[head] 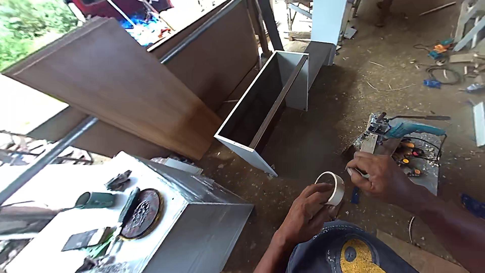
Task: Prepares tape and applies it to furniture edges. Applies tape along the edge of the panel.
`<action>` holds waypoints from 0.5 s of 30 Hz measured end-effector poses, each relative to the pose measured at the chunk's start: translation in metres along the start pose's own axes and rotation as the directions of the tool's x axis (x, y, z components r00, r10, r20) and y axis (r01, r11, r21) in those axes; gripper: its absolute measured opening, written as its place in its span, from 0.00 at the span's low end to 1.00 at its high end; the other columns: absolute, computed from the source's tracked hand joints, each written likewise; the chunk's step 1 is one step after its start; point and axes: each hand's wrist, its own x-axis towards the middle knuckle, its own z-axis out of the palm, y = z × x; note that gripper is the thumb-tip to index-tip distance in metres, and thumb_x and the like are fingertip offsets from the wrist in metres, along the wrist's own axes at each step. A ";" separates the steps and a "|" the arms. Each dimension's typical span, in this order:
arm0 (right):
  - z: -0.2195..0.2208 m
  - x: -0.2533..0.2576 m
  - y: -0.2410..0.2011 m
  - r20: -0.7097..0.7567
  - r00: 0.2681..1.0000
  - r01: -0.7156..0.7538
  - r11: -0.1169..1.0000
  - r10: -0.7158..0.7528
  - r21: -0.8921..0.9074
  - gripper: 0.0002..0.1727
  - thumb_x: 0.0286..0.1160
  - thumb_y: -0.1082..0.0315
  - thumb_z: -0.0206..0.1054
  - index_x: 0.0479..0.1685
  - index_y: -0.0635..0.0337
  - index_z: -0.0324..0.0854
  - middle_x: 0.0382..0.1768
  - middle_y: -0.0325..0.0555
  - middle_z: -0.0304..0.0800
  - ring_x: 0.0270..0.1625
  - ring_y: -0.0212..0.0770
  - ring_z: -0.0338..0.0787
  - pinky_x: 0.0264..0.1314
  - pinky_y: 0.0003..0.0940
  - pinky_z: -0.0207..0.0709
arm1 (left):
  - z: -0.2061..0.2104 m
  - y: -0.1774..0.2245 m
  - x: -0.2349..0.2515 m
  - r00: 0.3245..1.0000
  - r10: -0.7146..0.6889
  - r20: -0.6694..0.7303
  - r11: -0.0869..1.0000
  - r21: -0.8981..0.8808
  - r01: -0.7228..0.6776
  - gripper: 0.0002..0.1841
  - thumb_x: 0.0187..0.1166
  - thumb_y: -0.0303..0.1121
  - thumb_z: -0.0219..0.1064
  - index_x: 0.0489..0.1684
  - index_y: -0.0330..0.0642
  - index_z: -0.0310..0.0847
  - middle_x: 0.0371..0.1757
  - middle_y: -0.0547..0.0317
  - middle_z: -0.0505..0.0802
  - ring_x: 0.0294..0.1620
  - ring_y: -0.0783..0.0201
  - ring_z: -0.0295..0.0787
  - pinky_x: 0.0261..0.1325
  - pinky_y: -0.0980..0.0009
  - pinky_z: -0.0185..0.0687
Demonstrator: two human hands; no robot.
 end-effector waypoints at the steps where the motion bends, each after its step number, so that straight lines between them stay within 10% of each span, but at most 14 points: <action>1: -0.004 -0.003 0.003 0.041 0.994 -0.104 0.991 0.101 0.089 0.17 0.81 0.58 0.57 0.35 0.55 0.89 0.27 0.36 0.81 0.29 0.29 0.81 0.29 0.27 0.77 | 0.001 -0.002 0.003 1.000 0.017 -0.017 0.998 -0.052 -0.018 0.09 0.84 0.29 0.64 0.48 0.31 0.86 0.72 0.40 0.84 0.77 0.53 0.79 0.79 0.57 0.77; 4: -0.007 -0.014 0.000 0.305 0.904 -0.420 0.746 0.298 0.516 0.20 0.84 0.48 0.62 0.46 0.56 0.89 0.31 0.29 0.84 0.30 0.19 0.78 0.33 0.18 0.73 | 0.009 -0.012 0.012 0.989 0.026 -0.149 0.978 -0.199 -0.056 0.09 0.85 0.31 0.66 0.47 0.33 0.87 0.74 0.41 0.82 0.77 0.54 0.78 0.79 0.58 0.77; 7: 0.013 -0.023 -0.018 0.325 0.896 -0.437 0.470 0.304 0.767 0.14 0.81 0.56 0.70 0.46 0.59 0.88 0.36 0.32 0.91 0.35 0.21 0.86 0.40 0.19 0.81 | 0.019 -0.024 0.023 0.985 0.000 -0.175 0.955 -0.292 -0.052 0.08 0.82 0.31 0.69 0.46 0.34 0.90 0.75 0.40 0.82 0.78 0.51 0.78 0.80 0.56 0.77; 15: 0.031 -0.027 -0.036 -0.043 0.929 -0.256 0.724 0.367 0.640 0.14 0.83 0.62 0.64 0.29 0.60 0.81 0.32 0.38 0.82 0.34 0.23 0.80 0.36 0.17 0.74 | -0.018 -0.023 0.042 0.991 0.078 -0.111 0.982 -0.163 -0.096 0.17 0.85 0.35 0.66 0.63 0.30 0.81 0.66 0.41 0.87 0.64 0.53 0.88 0.62 0.57 0.90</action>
